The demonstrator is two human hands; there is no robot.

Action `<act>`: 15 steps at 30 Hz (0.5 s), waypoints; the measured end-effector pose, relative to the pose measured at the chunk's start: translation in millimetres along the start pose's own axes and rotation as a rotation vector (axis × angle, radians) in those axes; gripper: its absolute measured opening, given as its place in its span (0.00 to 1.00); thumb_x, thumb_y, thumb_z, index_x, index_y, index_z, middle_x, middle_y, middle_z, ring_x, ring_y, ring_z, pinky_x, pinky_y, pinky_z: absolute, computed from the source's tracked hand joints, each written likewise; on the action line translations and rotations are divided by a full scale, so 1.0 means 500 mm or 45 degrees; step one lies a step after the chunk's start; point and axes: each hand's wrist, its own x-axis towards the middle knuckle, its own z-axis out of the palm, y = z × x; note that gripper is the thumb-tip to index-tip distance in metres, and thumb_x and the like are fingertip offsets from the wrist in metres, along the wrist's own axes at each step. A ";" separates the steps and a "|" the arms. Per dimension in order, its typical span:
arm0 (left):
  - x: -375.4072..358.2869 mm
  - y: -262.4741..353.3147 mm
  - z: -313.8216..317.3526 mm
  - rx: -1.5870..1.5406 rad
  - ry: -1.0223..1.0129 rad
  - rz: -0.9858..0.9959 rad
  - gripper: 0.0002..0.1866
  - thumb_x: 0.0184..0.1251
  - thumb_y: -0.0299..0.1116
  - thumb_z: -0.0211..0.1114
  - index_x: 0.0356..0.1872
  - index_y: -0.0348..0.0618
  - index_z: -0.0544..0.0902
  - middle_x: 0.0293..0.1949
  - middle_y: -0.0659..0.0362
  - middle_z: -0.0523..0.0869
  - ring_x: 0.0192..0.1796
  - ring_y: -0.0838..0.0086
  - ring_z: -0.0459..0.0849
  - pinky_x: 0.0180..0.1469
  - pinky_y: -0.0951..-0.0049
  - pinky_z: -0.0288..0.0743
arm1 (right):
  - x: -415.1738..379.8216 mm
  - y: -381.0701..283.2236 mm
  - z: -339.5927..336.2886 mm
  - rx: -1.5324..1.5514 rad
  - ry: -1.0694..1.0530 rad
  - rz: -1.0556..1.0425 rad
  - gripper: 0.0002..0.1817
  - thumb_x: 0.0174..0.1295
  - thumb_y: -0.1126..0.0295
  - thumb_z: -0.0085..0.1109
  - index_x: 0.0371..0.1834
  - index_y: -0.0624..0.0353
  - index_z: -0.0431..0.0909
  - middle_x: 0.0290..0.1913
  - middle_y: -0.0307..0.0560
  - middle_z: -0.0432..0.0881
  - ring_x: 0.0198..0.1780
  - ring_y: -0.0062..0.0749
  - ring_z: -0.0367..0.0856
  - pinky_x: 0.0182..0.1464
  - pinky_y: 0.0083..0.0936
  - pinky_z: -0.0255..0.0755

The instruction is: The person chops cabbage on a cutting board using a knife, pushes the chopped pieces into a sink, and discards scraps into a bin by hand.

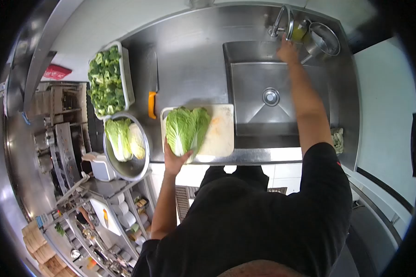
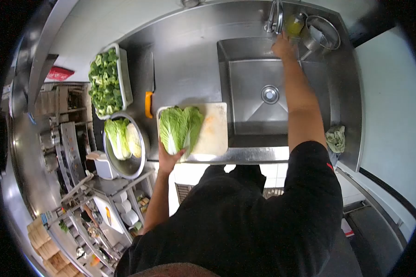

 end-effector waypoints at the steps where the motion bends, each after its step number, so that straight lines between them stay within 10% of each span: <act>1: -0.017 0.031 -0.024 0.083 0.021 -0.099 0.56 0.49 0.25 0.85 0.79 0.34 0.59 0.69 0.45 0.78 0.72 0.58 0.78 0.76 0.57 0.70 | -0.026 -0.006 -0.005 0.089 -0.076 -0.015 0.46 0.69 0.49 0.62 0.87 0.53 0.54 0.84 0.60 0.60 0.83 0.56 0.60 0.80 0.50 0.61; 4: 0.037 -0.062 0.076 0.086 0.067 -0.052 0.60 0.49 0.33 0.88 0.80 0.30 0.57 0.69 0.42 0.77 0.72 0.56 0.77 0.76 0.59 0.70 | 0.042 0.094 -0.007 0.469 0.173 -0.214 0.40 0.72 0.56 0.60 0.83 0.62 0.62 0.80 0.66 0.67 0.80 0.60 0.66 0.81 0.46 0.60; 8: 0.003 -0.024 0.025 0.228 0.116 -0.084 0.65 0.47 0.41 0.90 0.81 0.30 0.55 0.71 0.41 0.75 0.74 0.55 0.75 0.77 0.59 0.68 | -0.260 0.044 0.125 0.995 0.237 -0.037 0.24 0.73 0.57 0.61 0.62 0.63 0.81 0.60 0.62 0.86 0.61 0.55 0.84 0.62 0.44 0.76; 11: -0.005 0.008 0.054 0.276 0.250 -0.249 0.66 0.46 0.43 0.90 0.81 0.29 0.55 0.70 0.39 0.75 0.73 0.53 0.75 0.77 0.57 0.69 | -0.531 -0.056 0.230 1.580 -0.214 -0.083 0.13 0.76 0.62 0.59 0.56 0.56 0.83 0.42 0.45 0.89 0.43 0.30 0.85 0.49 0.30 0.78; 15: 0.013 -0.038 0.115 0.239 0.389 -0.383 0.74 0.44 0.54 0.89 0.83 0.31 0.46 0.72 0.34 0.70 0.73 0.44 0.74 0.75 0.53 0.72 | -0.764 -0.240 0.110 1.337 -0.778 -0.291 0.17 0.77 0.57 0.60 0.56 0.59 0.83 0.43 0.52 0.90 0.46 0.36 0.88 0.49 0.34 0.80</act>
